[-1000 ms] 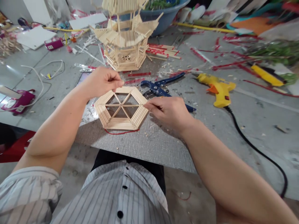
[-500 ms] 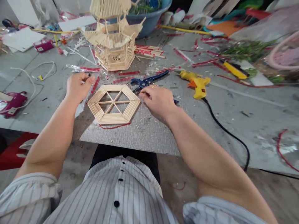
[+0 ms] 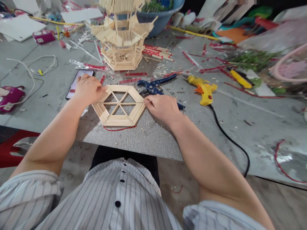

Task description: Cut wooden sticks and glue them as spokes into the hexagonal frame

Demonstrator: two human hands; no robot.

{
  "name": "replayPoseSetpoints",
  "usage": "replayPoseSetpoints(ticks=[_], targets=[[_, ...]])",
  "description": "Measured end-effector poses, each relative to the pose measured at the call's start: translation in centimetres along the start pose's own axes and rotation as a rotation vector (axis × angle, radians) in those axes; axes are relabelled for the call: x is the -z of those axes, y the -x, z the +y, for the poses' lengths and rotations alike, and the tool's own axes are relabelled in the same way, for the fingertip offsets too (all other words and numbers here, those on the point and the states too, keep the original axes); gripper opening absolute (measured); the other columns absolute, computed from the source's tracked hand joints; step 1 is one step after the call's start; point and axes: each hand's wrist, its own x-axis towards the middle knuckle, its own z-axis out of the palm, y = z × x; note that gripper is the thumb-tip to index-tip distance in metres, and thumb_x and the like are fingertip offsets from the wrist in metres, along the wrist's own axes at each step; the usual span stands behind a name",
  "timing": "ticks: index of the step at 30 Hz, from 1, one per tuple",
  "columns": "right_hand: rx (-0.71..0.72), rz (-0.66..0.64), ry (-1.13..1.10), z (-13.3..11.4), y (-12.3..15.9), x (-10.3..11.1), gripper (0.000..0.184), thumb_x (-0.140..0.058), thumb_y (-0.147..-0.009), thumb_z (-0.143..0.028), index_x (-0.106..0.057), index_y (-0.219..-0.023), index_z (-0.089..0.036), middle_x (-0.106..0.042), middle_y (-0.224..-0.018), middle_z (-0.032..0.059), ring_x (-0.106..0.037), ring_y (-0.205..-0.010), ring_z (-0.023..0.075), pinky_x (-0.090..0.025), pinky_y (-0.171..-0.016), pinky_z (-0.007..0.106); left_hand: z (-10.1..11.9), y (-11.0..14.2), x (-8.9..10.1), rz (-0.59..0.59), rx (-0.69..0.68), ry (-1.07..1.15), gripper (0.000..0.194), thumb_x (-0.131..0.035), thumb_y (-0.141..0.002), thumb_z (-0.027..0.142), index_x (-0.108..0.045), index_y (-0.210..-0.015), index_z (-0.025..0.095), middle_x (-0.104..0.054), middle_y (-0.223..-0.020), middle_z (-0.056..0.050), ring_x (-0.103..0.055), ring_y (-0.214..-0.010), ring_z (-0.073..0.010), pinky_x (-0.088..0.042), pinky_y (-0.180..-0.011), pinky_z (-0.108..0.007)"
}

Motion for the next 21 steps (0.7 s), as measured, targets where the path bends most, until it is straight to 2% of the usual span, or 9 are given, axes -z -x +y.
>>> replayPoseSetpoints(ticks=[6,11,15,18,21], targets=[[-0.061,-0.077,0.044,-0.5,-0.1,0.5,0.049,-0.032,-0.100,-0.046,-0.076,-0.095,-0.023,-0.077,-0.090,0.0099,-0.068,-0.075,0.0251,-0.026,-0.053,0.032,-0.5,-0.1,-0.3,-0.010,0.063,0.009,0.037,-0.048,-0.090,0.045,-0.072,-0.101,0.019,-0.069,-0.120,-0.016,-0.043,-0.133,-0.0386,-0.027,-0.113,-0.055],[-0.146,-0.176,0.060,-0.9,-0.3,0.7,0.047,-0.034,-0.099,-0.045,-0.074,-0.095,-0.020,-0.076,-0.097,0.0116,-0.067,-0.083,0.0265,-0.025,-0.057,0.031,-0.6,-0.4,-1.2,0.001,0.118,-0.055,0.034,-0.050,-0.090,0.041,-0.071,-0.100,0.017,-0.069,-0.114,-0.013,-0.044,-0.133,-0.0394,-0.027,-0.111,-0.058],[-0.172,-0.201,0.033,-1.1,-0.3,0.7,0.044,-0.034,-0.097,-0.045,-0.068,-0.084,-0.019,-0.074,-0.095,0.0126,-0.065,-0.084,0.0260,-0.025,-0.059,0.032,-0.3,-0.5,-1.5,0.001,0.115,-0.081,0.031,-0.054,-0.087,0.039,-0.073,-0.093,0.015,-0.068,-0.111,-0.014,-0.046,-0.131,-0.0409,-0.029,-0.111,-0.058],[-0.128,-0.199,-0.022,-0.9,-0.2,0.8,0.043,-0.035,-0.093,-0.049,-0.054,-0.067,-0.021,-0.068,-0.079,0.0107,-0.060,-0.075,0.0229,-0.025,-0.059,0.032,-0.4,-0.6,-1.8,0.018,0.104,-0.070,0.029,-0.055,-0.087,0.038,-0.073,-0.088,0.015,-0.069,-0.107,-0.014,-0.047,-0.130,-0.0410,-0.031,-0.110,-0.058],[0.004,-0.235,-0.146,-0.5,-0.2,0.8,0.050,-0.033,-0.089,-0.060,-0.045,-0.059,-0.022,-0.053,-0.062,0.0063,-0.050,-0.063,0.0185,-0.027,-0.060,0.032,-0.4,-0.6,-1.9,0.037,0.093,-0.032,0.025,-0.057,-0.086,0.035,-0.073,-0.086,0.017,-0.070,-0.105,-0.012,-0.047,-0.130,-0.0406,-0.031,-0.110,-0.060]])
